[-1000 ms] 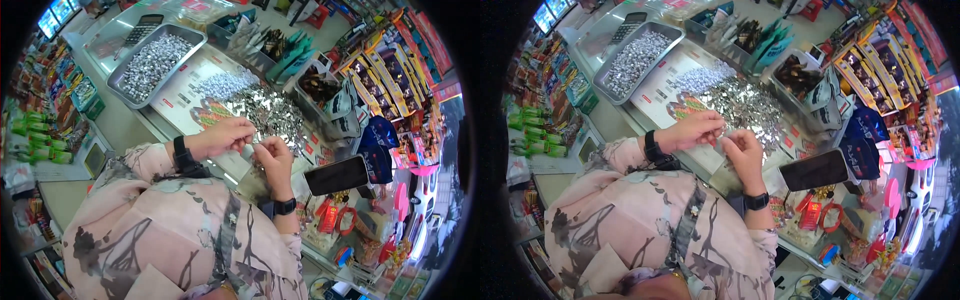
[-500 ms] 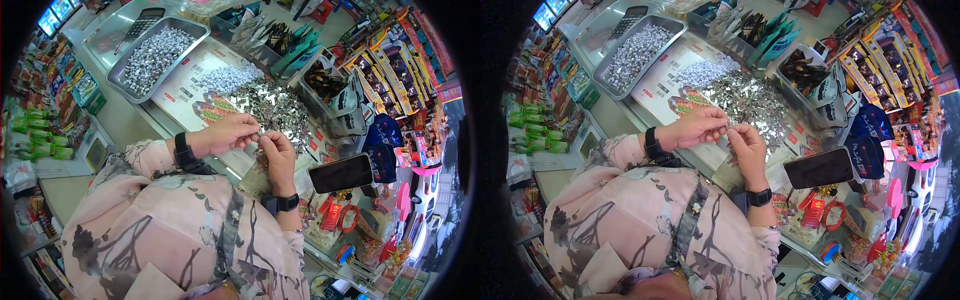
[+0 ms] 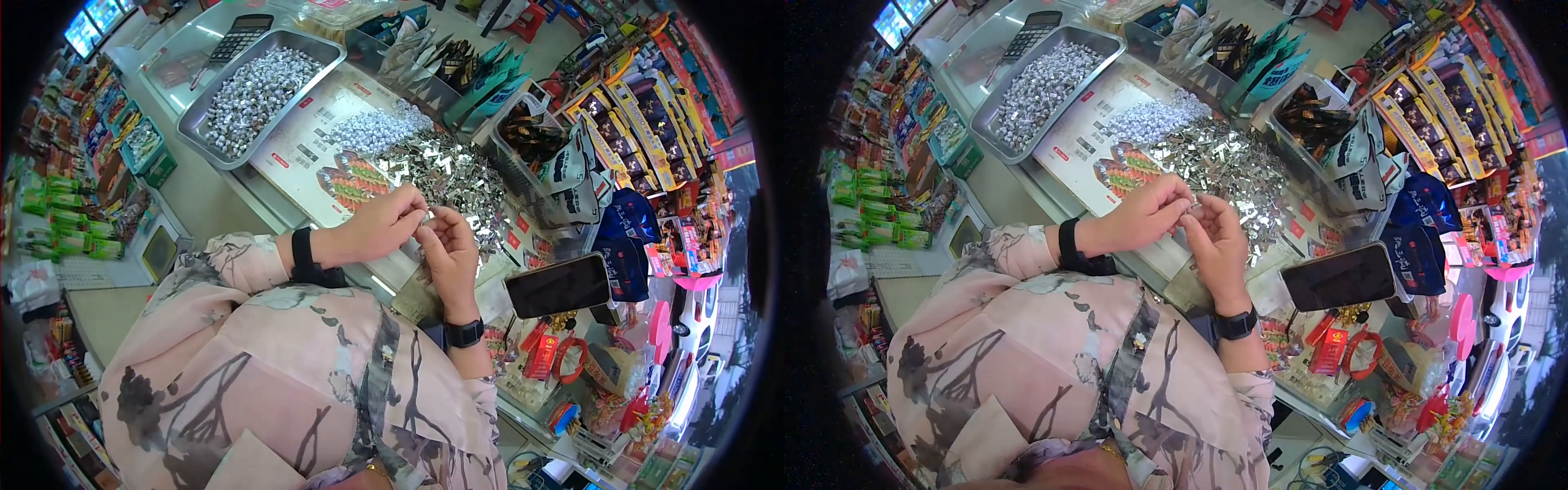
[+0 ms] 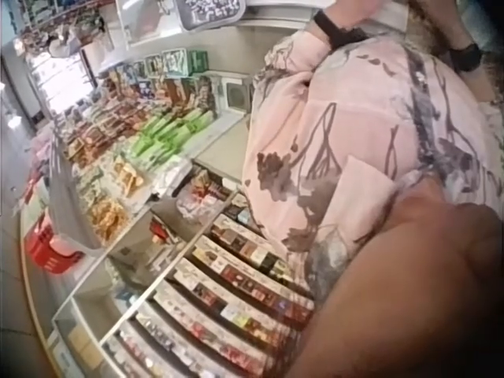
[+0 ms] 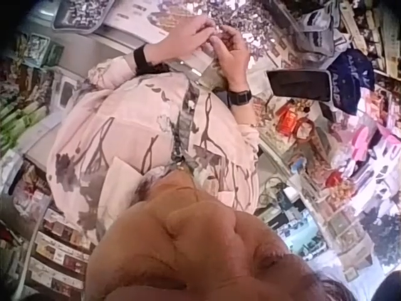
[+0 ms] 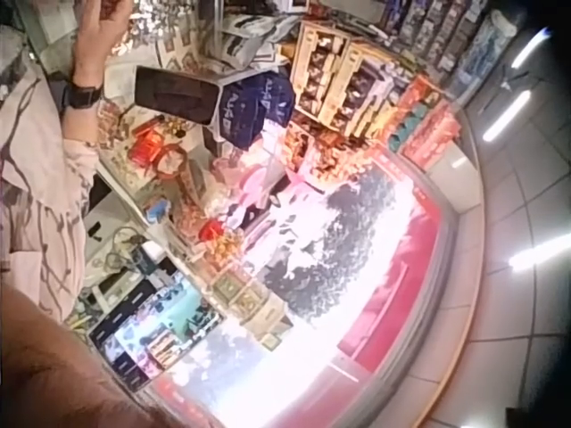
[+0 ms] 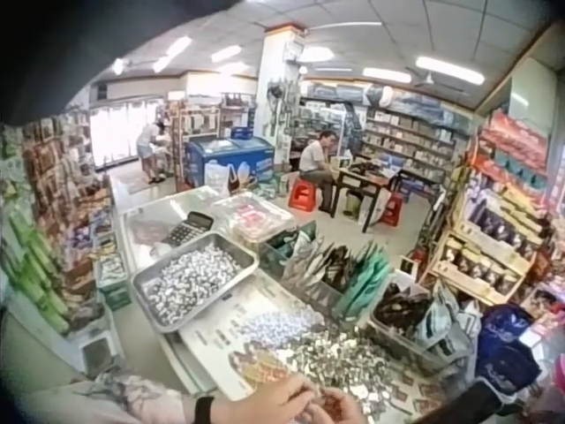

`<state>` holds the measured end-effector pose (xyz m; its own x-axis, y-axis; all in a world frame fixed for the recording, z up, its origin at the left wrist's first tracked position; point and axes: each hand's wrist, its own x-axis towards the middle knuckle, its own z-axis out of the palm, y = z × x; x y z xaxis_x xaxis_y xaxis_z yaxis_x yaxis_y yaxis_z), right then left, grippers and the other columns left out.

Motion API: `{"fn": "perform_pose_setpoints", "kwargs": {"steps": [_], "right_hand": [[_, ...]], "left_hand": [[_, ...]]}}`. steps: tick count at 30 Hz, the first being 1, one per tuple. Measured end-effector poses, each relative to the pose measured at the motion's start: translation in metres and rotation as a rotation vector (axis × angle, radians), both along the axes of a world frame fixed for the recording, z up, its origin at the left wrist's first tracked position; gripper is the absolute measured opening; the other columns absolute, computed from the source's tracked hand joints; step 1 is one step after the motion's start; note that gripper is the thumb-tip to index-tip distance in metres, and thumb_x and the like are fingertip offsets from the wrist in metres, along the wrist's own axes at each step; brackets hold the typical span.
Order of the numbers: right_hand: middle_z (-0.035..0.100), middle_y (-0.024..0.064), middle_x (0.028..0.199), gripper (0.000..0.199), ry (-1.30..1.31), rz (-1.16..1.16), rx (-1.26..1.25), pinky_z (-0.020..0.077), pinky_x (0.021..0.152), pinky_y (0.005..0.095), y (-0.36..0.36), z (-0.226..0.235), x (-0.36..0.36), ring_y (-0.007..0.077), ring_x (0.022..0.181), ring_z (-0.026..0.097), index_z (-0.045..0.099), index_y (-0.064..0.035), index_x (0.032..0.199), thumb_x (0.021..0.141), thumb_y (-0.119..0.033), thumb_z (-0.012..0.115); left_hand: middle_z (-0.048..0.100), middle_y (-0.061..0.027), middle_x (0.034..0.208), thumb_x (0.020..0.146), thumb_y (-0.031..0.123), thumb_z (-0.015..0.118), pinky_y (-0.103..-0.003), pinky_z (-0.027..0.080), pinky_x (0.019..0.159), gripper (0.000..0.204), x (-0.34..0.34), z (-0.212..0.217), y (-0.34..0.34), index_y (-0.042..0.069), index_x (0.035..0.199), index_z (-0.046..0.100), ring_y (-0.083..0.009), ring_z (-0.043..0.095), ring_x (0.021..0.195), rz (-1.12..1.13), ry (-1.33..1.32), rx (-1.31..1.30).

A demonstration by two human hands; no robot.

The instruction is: The person picks up small silver packets from a pile, peels off the wrappers, and places the white contents into a metal tray.

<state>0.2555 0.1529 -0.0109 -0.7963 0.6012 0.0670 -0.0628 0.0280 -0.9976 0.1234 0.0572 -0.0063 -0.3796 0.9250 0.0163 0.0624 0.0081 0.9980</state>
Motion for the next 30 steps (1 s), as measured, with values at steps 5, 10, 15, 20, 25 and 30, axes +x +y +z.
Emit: {"fn": "perform_pose_setpoints", "kwargs": {"steps": [5,10,15,20,25,30], "right_hand": [[0.060,0.0012,0.091,0.022,-0.065,0.106,-0.151,0.0440,0.067,0.0182,0.005,0.006,0.003,0.0047,0.077,0.054,0.055,-0.0009,0.107,0.086,-0.005,0.060],[0.059,0.0002,0.089,0.021,-0.024,0.086,-0.172,0.0441,0.066,0.0182,-0.003,0.011,-0.001,0.0050,0.075,0.054,0.056,-0.0011,0.107,0.087,-0.006,0.060],[0.059,-0.0002,0.089,0.018,-0.106,0.019,0.179,0.0443,0.066,0.0188,-0.002,0.002,0.002,0.0049,0.074,0.053,0.057,-0.0009,0.104,0.087,-0.007,0.060],[0.060,0.0007,0.085,0.015,-0.116,-0.013,0.249,0.0457,0.065,0.0202,-0.004,0.002,0.000,0.0059,0.072,0.055,0.058,-0.0009,0.098,0.085,-0.007,0.062],[0.062,0.0039,0.083,0.014,-0.124,-0.017,0.214,0.0486,0.065,0.0227,-0.001,0.001,-0.004,0.0089,0.072,0.059,0.060,-0.0013,0.096,0.083,-0.007,0.063],[0.062,0.0041,0.084,0.014,-0.159,-0.021,0.172,0.0484,0.065,0.0223,0.001,-0.002,-0.004,0.0085,0.073,0.059,0.060,-0.0012,0.096,0.083,-0.006,0.062]], "left_hand": [[0.056,-0.0063,0.075,0.092,0.021,0.050,-0.029,0.044,0.059,0.021,0.002,0.010,-0.008,0.004,0.102,0.044,-0.0145,0.056,0.064,-0.020,0.263,-0.047],[0.057,-0.0094,0.074,0.091,0.024,0.051,-0.032,0.045,0.059,0.024,0.001,0.019,-0.005,0.004,0.103,0.044,-0.0195,0.058,0.065,-0.001,0.351,-0.051],[0.059,-0.0134,0.076,0.090,0.025,0.052,-0.035,0.045,0.059,0.026,-0.001,0.019,-0.002,0.003,0.104,0.044,-0.0265,0.060,0.068,-0.011,0.463,-0.066],[0.061,-0.0174,0.078,0.091,0.029,0.049,-0.041,0.046,0.061,0.027,-0.001,0.017,-0.001,0.004,0.102,0.045,-0.0349,0.061,0.072,0.013,0.460,-0.066],[0.060,-0.0126,0.075,0.091,0.023,0.050,-0.035,0.046,0.056,0.021,0.001,0.009,-0.002,0.004,0.101,0.047,-0.0251,0.062,0.066,0.045,0.497,-0.025],[0.057,-0.0043,0.069,0.091,0.022,0.052,-0.027,0.043,0.049,0.021,0.002,-0.004,0.005,0.004,0.102,0.049,-0.0138,0.055,0.057,0.044,0.218,0.040]]}}
